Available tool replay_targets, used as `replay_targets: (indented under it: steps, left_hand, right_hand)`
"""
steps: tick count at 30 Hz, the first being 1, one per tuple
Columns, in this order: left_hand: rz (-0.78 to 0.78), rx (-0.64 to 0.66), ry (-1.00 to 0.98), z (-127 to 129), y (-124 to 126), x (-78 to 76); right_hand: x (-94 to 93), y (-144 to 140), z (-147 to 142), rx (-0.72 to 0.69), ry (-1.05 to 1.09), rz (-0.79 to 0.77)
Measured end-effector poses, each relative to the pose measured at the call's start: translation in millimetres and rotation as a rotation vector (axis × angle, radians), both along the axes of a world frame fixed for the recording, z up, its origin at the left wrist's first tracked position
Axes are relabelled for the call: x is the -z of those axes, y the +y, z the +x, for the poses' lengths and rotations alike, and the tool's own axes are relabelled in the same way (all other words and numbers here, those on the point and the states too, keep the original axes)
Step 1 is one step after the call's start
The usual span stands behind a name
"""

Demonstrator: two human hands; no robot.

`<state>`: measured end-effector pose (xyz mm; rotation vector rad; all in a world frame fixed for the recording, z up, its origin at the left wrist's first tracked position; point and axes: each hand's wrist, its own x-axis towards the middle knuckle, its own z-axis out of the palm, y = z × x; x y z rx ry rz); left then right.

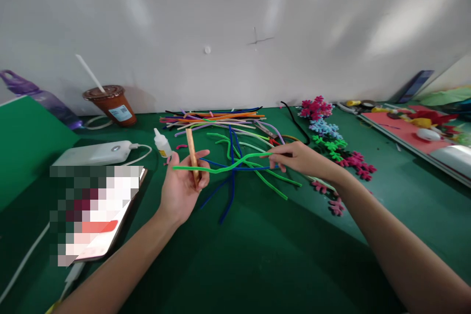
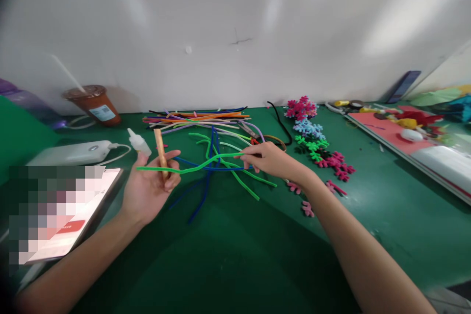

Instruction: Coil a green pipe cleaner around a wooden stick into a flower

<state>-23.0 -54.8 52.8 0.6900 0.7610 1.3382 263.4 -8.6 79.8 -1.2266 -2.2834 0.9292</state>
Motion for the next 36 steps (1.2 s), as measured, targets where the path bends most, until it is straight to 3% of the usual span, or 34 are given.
replay_targets:
  steps: [7, 11, 14, 17, 20, 25, 30, 36]
  left_hand:
    - [0.057, -0.063, 0.129, 6, -1, 2.8]
    - [0.118, -0.011, 0.309, 10, -4, 5.7]
    - [0.143, 0.017, 0.430, 12, -6, 7.1]
    - [0.154, 0.045, 0.565, 14, -9, 7.3]
    - [0.179, 0.074, 0.637, 16, -12, 6.8]
    - [0.153, 0.108, 0.538, 17, -14, 6.7]
    - [0.084, 0.126, 0.257, 17, -11, 6.4]
    - [0.093, 0.173, 0.273, 16, -12, 7.5]
  right_hand:
    - [0.7, 4, 6, 0.089, -0.027, 0.004]
    - [-1.1, 5, 7, 0.138, -0.047, 0.030]
    - [0.5, 2, 3, 0.150, -0.047, 0.132]
    - [3.3, -8, -14, 0.102, -0.068, 0.240]
    - [4.8, -23, -36, -0.045, -0.084, 0.266]
    - [5.6, -36, -55, -0.203, -0.117, 0.320]
    - [9.5, -28, -50, -0.072, -0.092, 0.313]
    - [13.1, -28, -50, 0.040, -0.075, 0.336]
